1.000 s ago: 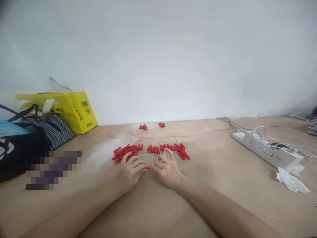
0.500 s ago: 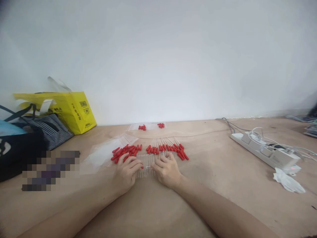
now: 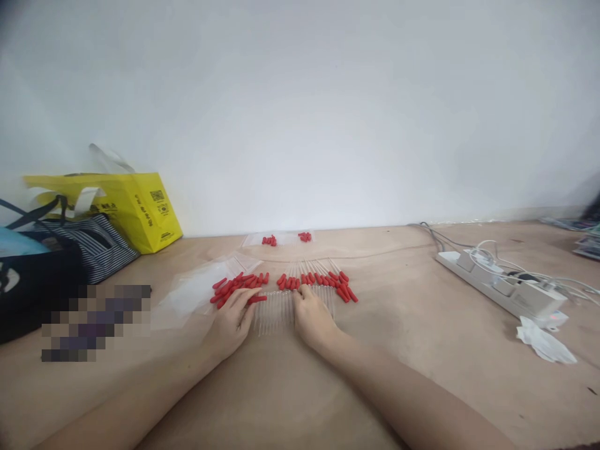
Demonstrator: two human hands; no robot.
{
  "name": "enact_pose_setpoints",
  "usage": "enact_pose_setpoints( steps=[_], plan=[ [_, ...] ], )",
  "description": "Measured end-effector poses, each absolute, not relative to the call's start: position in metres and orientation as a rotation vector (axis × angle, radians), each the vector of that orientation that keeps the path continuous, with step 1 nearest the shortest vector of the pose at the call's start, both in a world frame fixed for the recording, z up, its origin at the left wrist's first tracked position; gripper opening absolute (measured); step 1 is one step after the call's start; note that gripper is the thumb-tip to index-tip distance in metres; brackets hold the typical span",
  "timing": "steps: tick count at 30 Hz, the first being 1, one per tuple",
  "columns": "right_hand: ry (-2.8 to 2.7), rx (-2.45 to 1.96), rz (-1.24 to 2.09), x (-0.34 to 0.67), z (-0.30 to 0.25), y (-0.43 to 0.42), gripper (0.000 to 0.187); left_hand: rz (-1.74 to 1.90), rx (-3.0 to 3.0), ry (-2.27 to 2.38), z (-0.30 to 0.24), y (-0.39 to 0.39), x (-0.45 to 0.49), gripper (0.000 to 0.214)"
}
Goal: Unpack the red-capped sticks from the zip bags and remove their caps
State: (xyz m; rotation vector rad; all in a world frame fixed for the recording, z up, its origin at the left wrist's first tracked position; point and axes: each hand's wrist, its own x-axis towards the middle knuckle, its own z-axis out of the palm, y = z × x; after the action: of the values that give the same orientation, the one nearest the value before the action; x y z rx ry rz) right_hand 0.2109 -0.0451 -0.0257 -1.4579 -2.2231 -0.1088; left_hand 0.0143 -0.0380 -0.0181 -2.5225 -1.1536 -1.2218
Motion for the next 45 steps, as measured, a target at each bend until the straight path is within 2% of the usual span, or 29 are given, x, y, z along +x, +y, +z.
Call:
enact_pose_setpoints(
  steps=[5, 9, 17, 22, 26, 30, 33, 35, 37, 41, 45],
  plan=[
    [-2.297, -1.487, -0.136, 0.202, -0.025, -0.048, 0.029, -1.271, -2.572, -1.179, -0.018, -0.038, 0.015, 0.014],
    [-2.287, -1.455, -0.198, 0.201, -0.021, -0.052, 0.019, -1.273, -2.607, -1.106, -0.015, -0.040, 0.015, 0.013],
    [-2.178, -1.252, -0.162, 0.204, -0.009, -0.064, 0.025, -1.153, -2.585, -1.041, -0.018, -0.046, 0.023, 0.010],
    [-2.179, -1.126, -0.153, 0.210, -0.011, -0.059, 0.018, -1.185, -2.601, -0.955, -0.017, -0.049, 0.027, 0.013],
    [-1.971, -1.450, -0.116, 0.251, -0.008, -0.037, 0.019, -1.138, -2.598, -1.044, -0.014, -0.048, 0.023, 0.022],
    [-1.597, -1.997, 0.043, 0.307, -0.003, -0.017, 0.024, -1.062, -2.625, -1.108, -0.014, -0.046, 0.021, 0.017],
    [-1.520, -2.230, 0.200, 0.330, -0.001, -0.012, 0.022, -1.050, -2.643, -1.095, -0.015, -0.046, 0.022, 0.014],
    [-1.569, -2.259, 0.310, 0.334, -0.002, -0.012, 0.017, -1.042, -2.646, -1.098, -0.015, -0.046, 0.022, 0.013],
    [-1.607, -2.242, 0.367, 0.334, -0.003, -0.013, 0.020, -1.030, -2.647, -1.105, -0.014, -0.046, 0.023, 0.012],
    [-1.605, -2.227, 0.389, 0.334, -0.004, -0.009, 0.029, -1.026, -2.652, -1.089, -0.014, -0.046, 0.022, 0.011],
    [-1.563, -2.209, 0.377, 0.335, -0.005, 0.005, 0.024, -1.031, -2.648, -1.092, -0.015, -0.046, 0.022, 0.010]
  ],
)
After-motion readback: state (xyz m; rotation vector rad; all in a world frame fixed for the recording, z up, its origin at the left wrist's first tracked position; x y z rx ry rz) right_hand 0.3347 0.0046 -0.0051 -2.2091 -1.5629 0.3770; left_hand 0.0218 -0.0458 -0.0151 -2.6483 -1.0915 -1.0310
